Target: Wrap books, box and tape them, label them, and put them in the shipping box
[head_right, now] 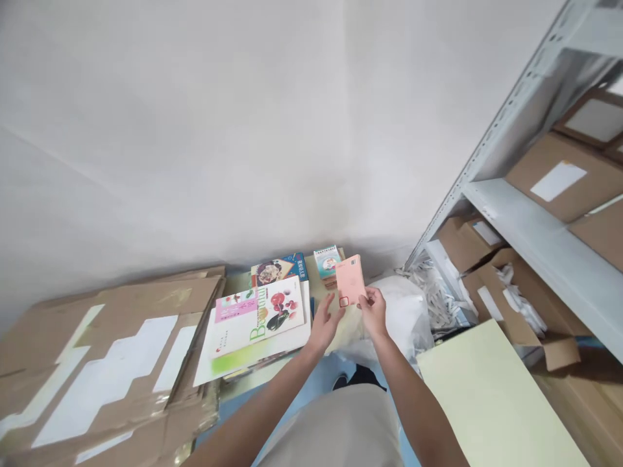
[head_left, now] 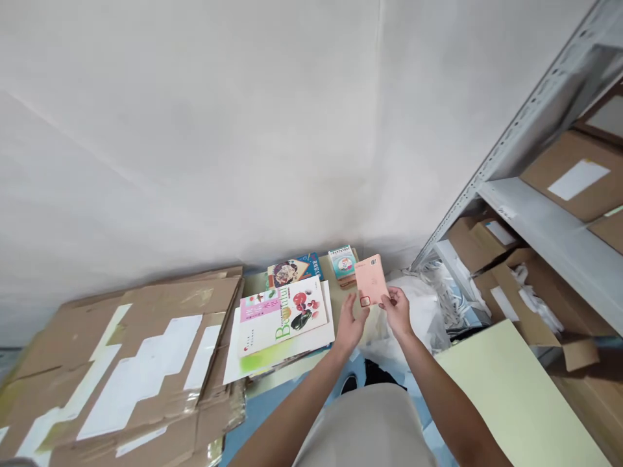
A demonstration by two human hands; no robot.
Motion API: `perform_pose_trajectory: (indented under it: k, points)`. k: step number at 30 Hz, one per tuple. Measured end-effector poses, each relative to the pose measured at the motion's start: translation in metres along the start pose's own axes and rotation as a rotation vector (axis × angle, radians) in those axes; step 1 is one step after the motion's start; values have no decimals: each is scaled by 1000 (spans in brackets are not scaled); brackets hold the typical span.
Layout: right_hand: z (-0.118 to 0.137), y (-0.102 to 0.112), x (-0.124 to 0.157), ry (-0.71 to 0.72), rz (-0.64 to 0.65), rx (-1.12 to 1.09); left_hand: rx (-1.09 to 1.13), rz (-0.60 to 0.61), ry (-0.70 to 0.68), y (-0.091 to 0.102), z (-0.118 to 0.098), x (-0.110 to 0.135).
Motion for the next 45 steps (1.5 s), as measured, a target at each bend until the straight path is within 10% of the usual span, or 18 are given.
perform_pose_trajectory:
  k: [4, 14, 25, 45]
  points:
    - [14, 31, 59, 157, -124, 83, 98, 155, -15, -1, -12, 39]
    - [23, 133, 162, 327, -345, 22, 282, 640, 642, -36, 0, 94]
    - [19, 247, 246, 244, -803, -161, -37, 1154, 547, -134, 26, 198]
    - [-4, 417, 315, 42, -814, -415, -321, 1429, 272, -283, 87, 324]
Point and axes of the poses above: each hand's wrist, its own x-axis away from the middle knuckle, its own y-axis out of the back of the hand, z = x × y, the point moved 6 cm from there along -x, towards the middle knuckle, and after that the axes turned 4 degrees about x, right-handed, at the moved point
